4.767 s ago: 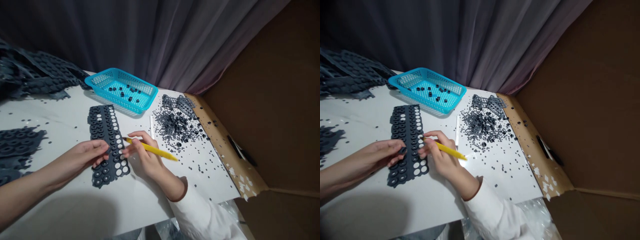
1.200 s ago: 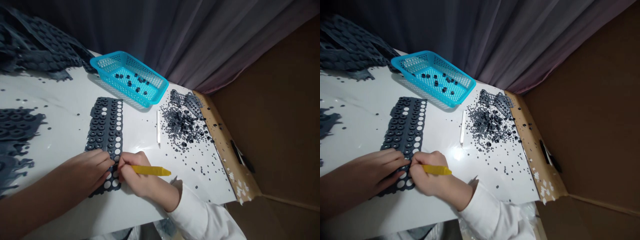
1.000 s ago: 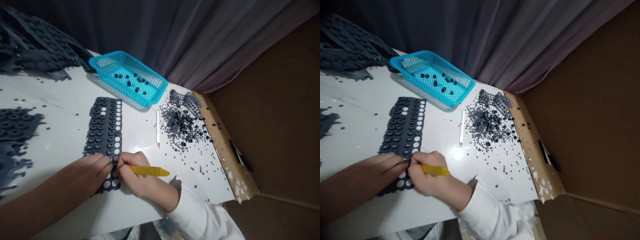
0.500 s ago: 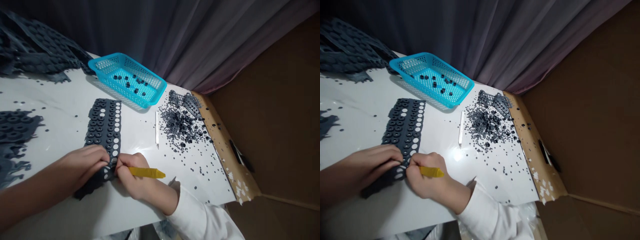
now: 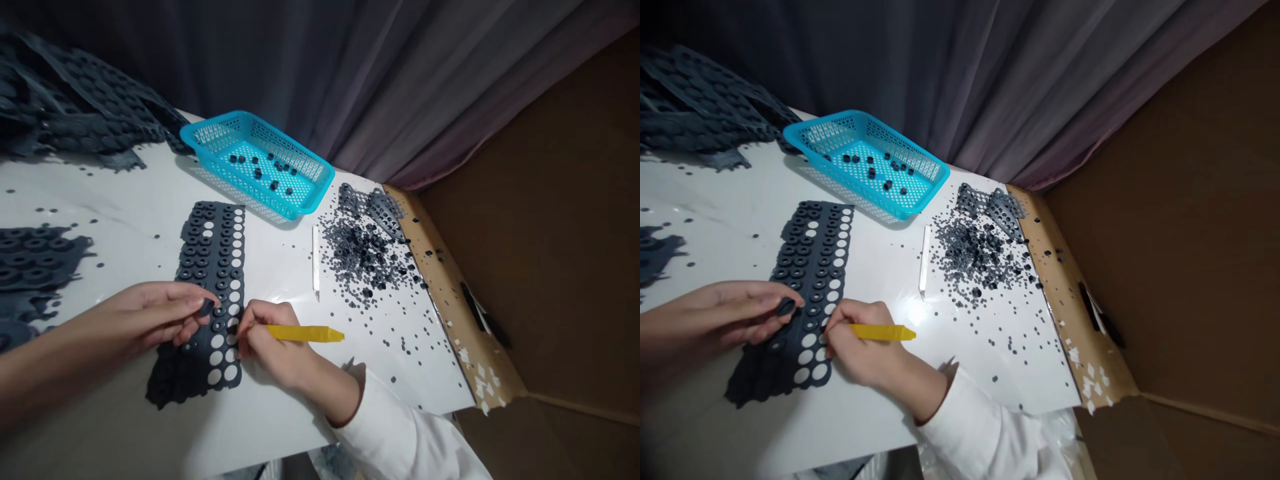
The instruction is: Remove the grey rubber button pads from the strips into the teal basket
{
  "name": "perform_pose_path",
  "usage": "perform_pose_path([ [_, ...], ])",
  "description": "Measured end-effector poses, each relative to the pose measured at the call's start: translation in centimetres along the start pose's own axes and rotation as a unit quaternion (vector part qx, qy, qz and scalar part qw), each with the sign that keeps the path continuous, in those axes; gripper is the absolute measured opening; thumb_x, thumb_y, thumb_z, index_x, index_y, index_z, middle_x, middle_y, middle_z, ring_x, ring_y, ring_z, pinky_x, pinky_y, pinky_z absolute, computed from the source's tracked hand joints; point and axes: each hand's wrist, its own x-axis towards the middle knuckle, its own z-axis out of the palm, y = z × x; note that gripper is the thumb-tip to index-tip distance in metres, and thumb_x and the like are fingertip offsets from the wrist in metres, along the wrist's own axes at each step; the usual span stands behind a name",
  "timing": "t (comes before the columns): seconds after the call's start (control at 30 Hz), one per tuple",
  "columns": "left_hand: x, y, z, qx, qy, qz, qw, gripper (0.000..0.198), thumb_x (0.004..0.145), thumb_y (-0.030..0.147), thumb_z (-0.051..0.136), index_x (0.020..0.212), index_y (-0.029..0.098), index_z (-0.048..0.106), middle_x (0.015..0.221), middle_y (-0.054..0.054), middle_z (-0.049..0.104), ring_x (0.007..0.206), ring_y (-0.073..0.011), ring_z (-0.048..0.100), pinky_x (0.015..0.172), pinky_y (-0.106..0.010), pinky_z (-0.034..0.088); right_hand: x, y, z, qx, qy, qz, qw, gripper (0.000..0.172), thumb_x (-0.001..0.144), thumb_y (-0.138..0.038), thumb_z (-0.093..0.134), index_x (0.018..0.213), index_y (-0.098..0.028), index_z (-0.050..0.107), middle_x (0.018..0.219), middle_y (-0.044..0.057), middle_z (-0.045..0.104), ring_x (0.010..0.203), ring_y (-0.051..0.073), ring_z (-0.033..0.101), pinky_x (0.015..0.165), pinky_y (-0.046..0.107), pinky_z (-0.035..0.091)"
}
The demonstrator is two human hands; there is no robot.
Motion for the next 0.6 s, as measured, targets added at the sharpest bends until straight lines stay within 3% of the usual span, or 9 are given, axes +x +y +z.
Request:
perform_pose_path([
  [0.1,0.1,0.5,-0.3,-0.131,-0.066,-0.095,0.985,0.041,0.066,0.045,0.081,0.093,0.016,0.071,0.083,-0.005,0.075,0.075,-0.0131,0.069,0.068,-0.019,0.057,0.0,-0.1,0.0,-0.014,-0.002,0.002,1.000,0.011,0.071,-0.019,0.045,0.066,-0.019,0.055,0.056,-0.002,0.058,0.054,0.012,0.056,0.052,0.022,0.045],
  [0.2,0.0,0.6,-0.2,-0.181,-0.098,-0.108,0.973,0.036,0.062,0.042,0.085,0.084,0.016,0.073,0.077,-0.002,0.072,0.068,-0.0112,0.066,0.065,-0.018,0.057,-0.1,-0.2,0.0,-0.028,-0.004,-0.005,1.000,0.012,0.073,-0.017,0.045,0.067,-0.019,0.055,0.057,-0.002,0.059,0.054,0.012,0.056,0.054,0.022,0.045],
  [0.4,0.1,0.1,-0.2,-0.218,-0.072,-0.131,0.964,0.025,0.066,0.033,0.083,0.078,0.014,0.072,0.078,-0.005,0.070,0.068,-0.0127,0.064,0.063,-0.019,0.057,-0.3,-0.7,0.0,-0.061,-0.001,-0.021,0.998,0.013,0.073,-0.016,0.044,0.066,-0.019,0.054,0.059,-0.001,0.061,0.057,0.012,0.057,0.057,0.022,0.045],
  [0.6,0.6,0.5,-0.1,-0.250,-0.061,-0.176,0.950,0.012,0.077,0.023,0.063,0.068,0.015,0.067,0.067,-0.005,0.064,0.054,-0.0126,0.054,0.055,-0.023,0.055,-0.3,-1.1,0.0,-0.130,-0.002,-0.032,0.991,0.013,0.077,-0.018,0.043,0.067,-0.020,0.053,0.062,-0.001,0.062,0.059,0.013,0.058,0.057,0.021,0.042],
])
